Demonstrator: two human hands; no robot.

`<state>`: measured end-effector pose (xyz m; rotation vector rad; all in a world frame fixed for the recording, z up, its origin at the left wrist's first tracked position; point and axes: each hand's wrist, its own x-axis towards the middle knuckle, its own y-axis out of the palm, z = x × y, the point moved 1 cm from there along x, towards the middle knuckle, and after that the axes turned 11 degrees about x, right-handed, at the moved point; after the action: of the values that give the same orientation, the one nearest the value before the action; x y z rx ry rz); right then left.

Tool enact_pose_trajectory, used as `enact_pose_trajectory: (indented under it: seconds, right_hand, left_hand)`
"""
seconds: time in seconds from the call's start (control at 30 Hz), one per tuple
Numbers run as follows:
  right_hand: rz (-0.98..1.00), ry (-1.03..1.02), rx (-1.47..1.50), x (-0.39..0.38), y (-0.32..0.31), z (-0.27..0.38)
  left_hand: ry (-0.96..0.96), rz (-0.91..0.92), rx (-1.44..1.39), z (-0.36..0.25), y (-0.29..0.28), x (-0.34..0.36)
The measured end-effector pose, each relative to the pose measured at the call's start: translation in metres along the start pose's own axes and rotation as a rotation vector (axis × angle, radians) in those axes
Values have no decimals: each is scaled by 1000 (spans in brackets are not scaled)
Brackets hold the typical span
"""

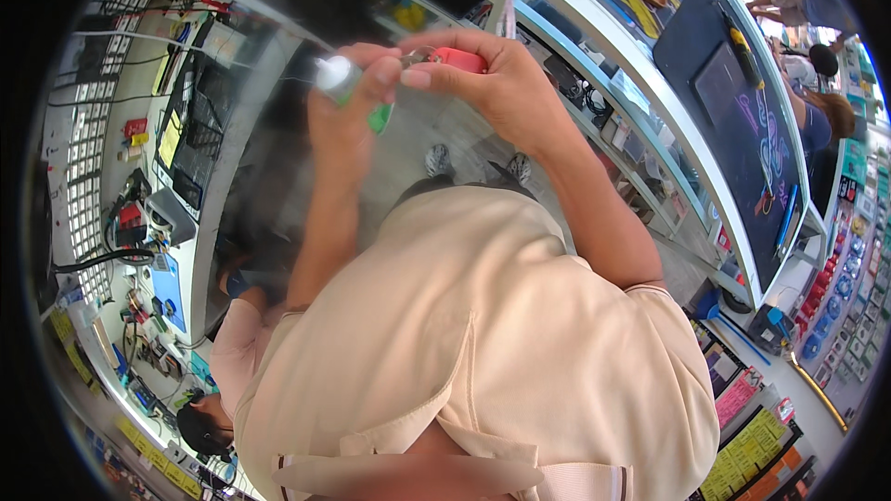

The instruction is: The person inspects a black smartphone, then retrieves a tube of adhesive. They apply the adhesive to the edges of the phone's back panel and press it into place. The person then wipes the phone's surface with a cloth.

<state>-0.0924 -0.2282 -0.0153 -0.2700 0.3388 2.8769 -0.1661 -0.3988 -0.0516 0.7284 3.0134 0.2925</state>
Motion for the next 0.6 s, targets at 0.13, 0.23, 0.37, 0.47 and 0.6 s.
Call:
enact_pose_trajectory:
  seconds: [0.13, 0.23, 0.37, 0.47, 0.6]
  right_hand:
    - [-62, 20, 210, -6, -17, -11]
    - [-108, 26, 369, -9, -25, -10]
    - [-74, -224, 310, -21, -33, 19]
    - [71, -369, 181, -33, -31, 39]
    - [136, -462, 12, -37, -22, 49]
  left_hand:
    - [-10, 33, -60, 2, 32, -1]
    - [27, 29, 14, -3, 46, -5]
    - [222, 11, 512, -17, 45, -6]
    - [250, 62, 687, -26, 42, -8]
    - [298, 87, 721, -35, 41, -9]
